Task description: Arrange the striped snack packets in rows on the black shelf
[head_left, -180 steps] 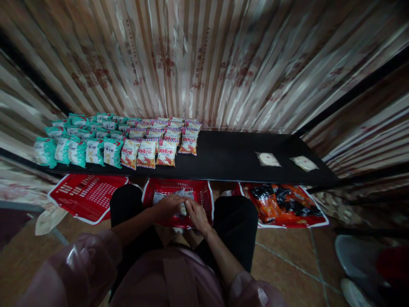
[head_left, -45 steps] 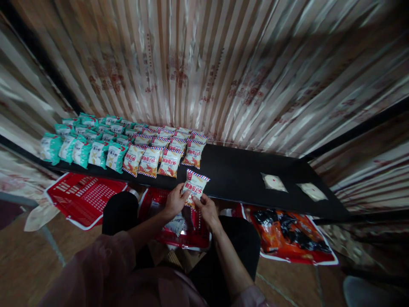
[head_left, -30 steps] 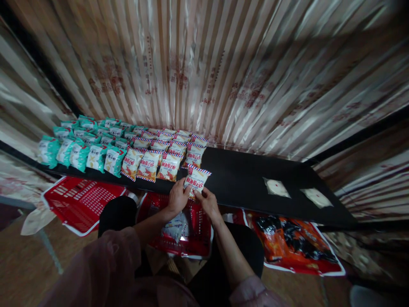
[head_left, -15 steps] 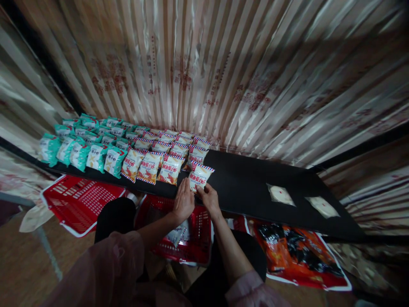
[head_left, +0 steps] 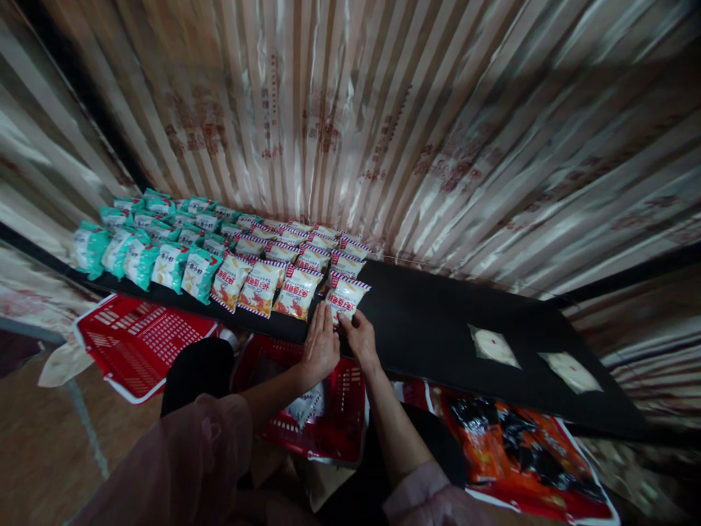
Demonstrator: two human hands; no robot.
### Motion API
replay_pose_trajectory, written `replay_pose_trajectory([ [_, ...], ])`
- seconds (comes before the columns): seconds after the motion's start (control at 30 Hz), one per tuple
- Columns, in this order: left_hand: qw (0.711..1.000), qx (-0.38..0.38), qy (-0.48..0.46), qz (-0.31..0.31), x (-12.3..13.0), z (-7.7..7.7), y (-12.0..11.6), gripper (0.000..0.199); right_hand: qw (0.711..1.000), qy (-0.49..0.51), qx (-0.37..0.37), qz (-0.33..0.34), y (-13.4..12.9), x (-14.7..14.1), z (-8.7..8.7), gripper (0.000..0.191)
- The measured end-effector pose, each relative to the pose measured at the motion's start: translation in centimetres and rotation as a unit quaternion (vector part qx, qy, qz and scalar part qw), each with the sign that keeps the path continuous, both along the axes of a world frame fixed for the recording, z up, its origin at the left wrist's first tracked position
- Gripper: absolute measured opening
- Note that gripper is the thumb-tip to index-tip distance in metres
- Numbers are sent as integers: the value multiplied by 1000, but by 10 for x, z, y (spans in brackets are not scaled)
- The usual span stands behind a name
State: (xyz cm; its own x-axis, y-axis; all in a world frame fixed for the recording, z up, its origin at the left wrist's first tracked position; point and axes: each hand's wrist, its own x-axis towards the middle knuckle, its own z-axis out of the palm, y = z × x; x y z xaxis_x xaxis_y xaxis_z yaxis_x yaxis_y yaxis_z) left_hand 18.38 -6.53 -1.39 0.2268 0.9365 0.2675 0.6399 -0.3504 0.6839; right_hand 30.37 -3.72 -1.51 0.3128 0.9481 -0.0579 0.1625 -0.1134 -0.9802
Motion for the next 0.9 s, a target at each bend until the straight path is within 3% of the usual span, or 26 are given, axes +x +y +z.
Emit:
replay_pose_trajectory([
  [0.33, 1000, 7, 18, 7, -9, 3, 4, 63, 998, 55, 19, 25, 9, -8, 1, 35],
  [0.67, 999, 35, 35, -12, -11, 1, 3, 62, 999, 38, 21, 7, 10, -12, 2, 52],
  [0.9, 998, 36, 55, -19, -12, 2, 4, 61, 999, -17, 42, -2, 14, -12, -4, 47],
])
